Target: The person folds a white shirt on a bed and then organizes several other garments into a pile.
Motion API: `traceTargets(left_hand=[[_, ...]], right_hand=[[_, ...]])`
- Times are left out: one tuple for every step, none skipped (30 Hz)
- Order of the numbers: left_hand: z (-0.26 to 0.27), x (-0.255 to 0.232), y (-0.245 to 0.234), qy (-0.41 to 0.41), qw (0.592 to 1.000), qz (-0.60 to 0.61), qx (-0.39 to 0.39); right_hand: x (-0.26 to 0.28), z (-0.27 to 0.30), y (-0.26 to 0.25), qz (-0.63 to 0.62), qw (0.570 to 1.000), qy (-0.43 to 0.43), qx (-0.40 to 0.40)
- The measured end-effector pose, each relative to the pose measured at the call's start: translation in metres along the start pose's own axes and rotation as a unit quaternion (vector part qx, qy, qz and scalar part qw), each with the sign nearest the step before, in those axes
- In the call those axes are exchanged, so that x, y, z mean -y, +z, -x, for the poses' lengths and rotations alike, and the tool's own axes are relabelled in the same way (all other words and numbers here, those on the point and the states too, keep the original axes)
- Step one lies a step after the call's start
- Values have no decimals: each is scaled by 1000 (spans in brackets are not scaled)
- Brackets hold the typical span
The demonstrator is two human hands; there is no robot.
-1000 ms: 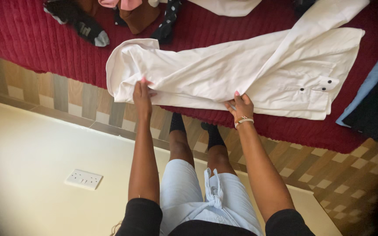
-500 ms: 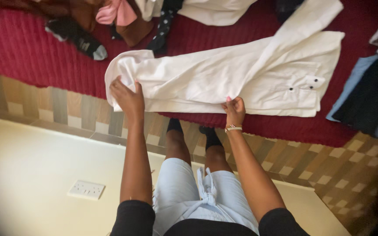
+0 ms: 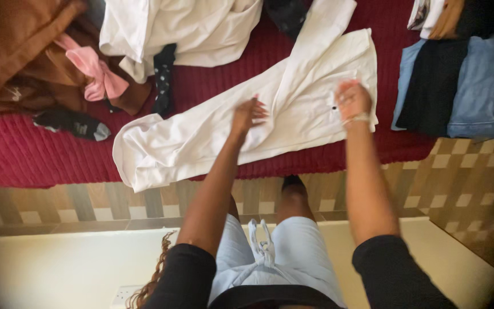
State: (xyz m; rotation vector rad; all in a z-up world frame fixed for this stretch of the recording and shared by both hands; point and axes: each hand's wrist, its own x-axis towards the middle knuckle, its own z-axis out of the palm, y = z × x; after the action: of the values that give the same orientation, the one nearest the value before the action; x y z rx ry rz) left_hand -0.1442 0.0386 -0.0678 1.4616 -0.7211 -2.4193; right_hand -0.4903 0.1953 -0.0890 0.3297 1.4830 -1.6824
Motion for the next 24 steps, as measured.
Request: traceTargets(left_hand=[[-7, 13, 20, -96, 991, 90, 33], [-10, 30, 37, -189, 963, 178, 66], [-10, 48, 48, -187, 964, 178, 64], [-9, 70, 59, -225, 938, 263, 0], [-3, 96, 70, -263, 898, 346, -66], [3, 118, 72, -216, 886, 395, -112], [3, 133, 70, -163, 868, 443, -154], [5, 146, 61, -118, 873, 423, -213], [9, 154, 50, -75, 872, 399, -275], [10, 154, 42, -56, 873, 379, -302], [10, 150, 31, -34, 873, 361, -326], [13, 147, 22, -20, 868, 343, -359], [16, 140, 13, -7, 863, 322, -390], [21, 127, 7, 27, 867, 316, -383], [32, 122, 7, 58, 868, 314, -380], [45, 118, 10, 56, 865, 318, -384], [58, 108, 8, 90, 862, 323, -379], [71, 100, 11, 125, 859, 328, -373], [80, 91, 15, 131, 859, 327, -372], [93, 85, 19, 146, 858, 327, -368], [104, 82, 23, 156, 858, 327, -364], [109, 79, 25, 158, 858, 326, -364], [115, 81, 27, 163, 871, 326, -329], [120, 85, 27, 169, 883, 326, -293]], right_hand=[[20, -24, -5, -56, 997, 37, 34], [29, -43, -2, -59, 997, 38, 36], [43, -64, -2, -50, 996, 62, -30], [58, -84, -2, -40, 991, 86, -96], [67, -100, 1, 5, 988, 106, -111], [69, -113, 8, 50, 983, 126, -125], [69, -127, 18, 53, 983, 128, -123], [67, -138, 28, 138, 977, 129, -103], [69, -146, 28, 222, 963, 131, -84], [71, -153, 26, 225, 961, 136, -83], [71, -158, 32, 261, 959, 103, -48], [74, -160, 34, 295, 953, 71, -12], [82, -161, 34, 295, 953, 70, -10], [90, -154, 37, 279, 958, 67, 11], [99, -141, 35, 269, 960, 67, 33], [110, -126, 33, 274, 959, 70, 35], [119, -109, 33, 273, 959, 61, 39], [125, -89, 29, 272, 960, 52, 43], [129, -69, 24, 271, 960, 53, 37], [132, -51, 16, 270, 961, 53, 31], [131, -33, 4, 270, 960, 61, 35], [128, -21, -8, 271, 959, 69, 39], [122, -9, -22, 271, 959, 71, 38], [114, -1, -35, 265, 960, 83, 24]])
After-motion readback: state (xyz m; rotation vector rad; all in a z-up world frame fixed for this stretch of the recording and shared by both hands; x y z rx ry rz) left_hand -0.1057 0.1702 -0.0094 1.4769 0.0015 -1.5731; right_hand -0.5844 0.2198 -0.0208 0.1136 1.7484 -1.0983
